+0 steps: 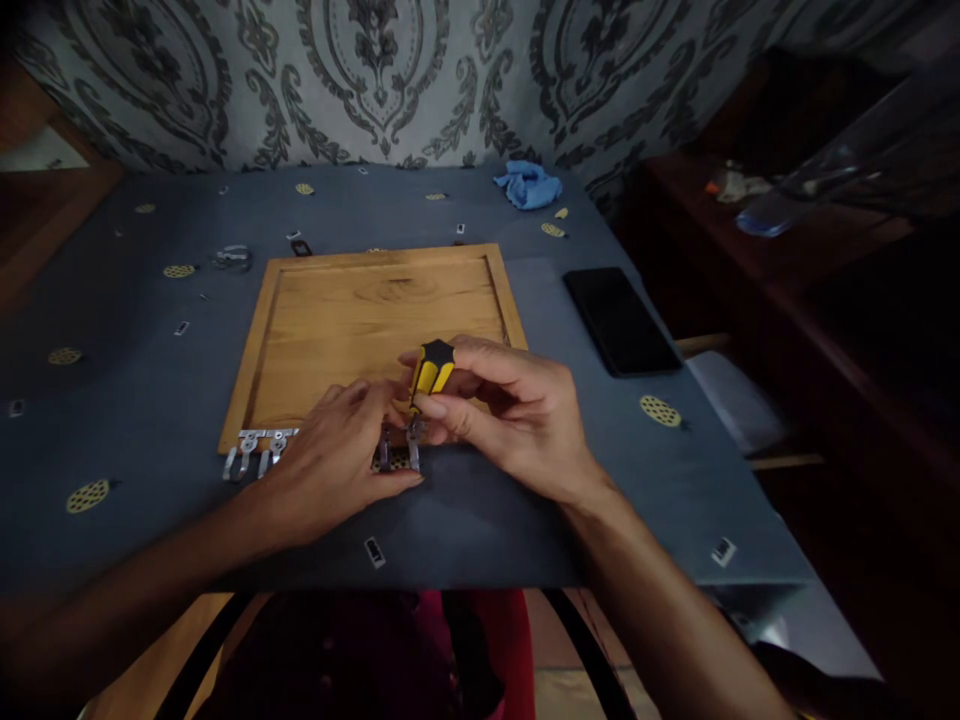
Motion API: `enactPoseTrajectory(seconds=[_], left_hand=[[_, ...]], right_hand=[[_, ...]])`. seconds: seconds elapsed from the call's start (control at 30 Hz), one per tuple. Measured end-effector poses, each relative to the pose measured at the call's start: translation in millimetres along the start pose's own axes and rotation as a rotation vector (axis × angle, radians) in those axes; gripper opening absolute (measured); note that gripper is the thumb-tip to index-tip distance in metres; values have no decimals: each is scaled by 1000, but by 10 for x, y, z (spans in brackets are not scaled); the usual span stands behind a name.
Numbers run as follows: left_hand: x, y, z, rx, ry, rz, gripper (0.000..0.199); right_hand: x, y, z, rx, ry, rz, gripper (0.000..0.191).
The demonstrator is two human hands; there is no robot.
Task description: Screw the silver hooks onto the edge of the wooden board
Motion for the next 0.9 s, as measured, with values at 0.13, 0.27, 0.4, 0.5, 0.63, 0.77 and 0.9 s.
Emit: enactPoseTrajectory(seconds=[0.13, 0.27, 0.4, 0.5, 0.63, 0.77, 0.9], left_hand=[[-7, 6, 1, 2, -10, 10, 50], [-5, 5, -2, 18, -5, 3, 51], [11, -10, 9, 35, 7, -24, 54], [13, -12, 22, 35, 8, -31, 54], [-1, -1, 26, 26, 1, -19, 50], [1, 2, 23, 6, -17, -10, 49], [10, 3, 13, 5, -13, 0, 49]], right_hand=[[-24, 20, -54, -21, 90, 90, 16], [-58, 85, -46, -26, 114, 206, 18], [-57, 155, -72, 20, 156, 272, 21], [-42, 145, -56, 13, 139, 246, 22], [-49, 127, -17, -41, 105, 231, 21], [-39, 102, -6, -33, 91, 221, 24], [-33, 98, 4, -48, 65, 213, 26]])
Point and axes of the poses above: each hand's wrist, its own x-axis towards the middle knuckle, its own y-axis out of the back of the hand, z = x × y, the point moved 9 cm from there along x, towards the middle knuckle, and after that the axes turned 12 degrees about -x, right-handed, at the moved point
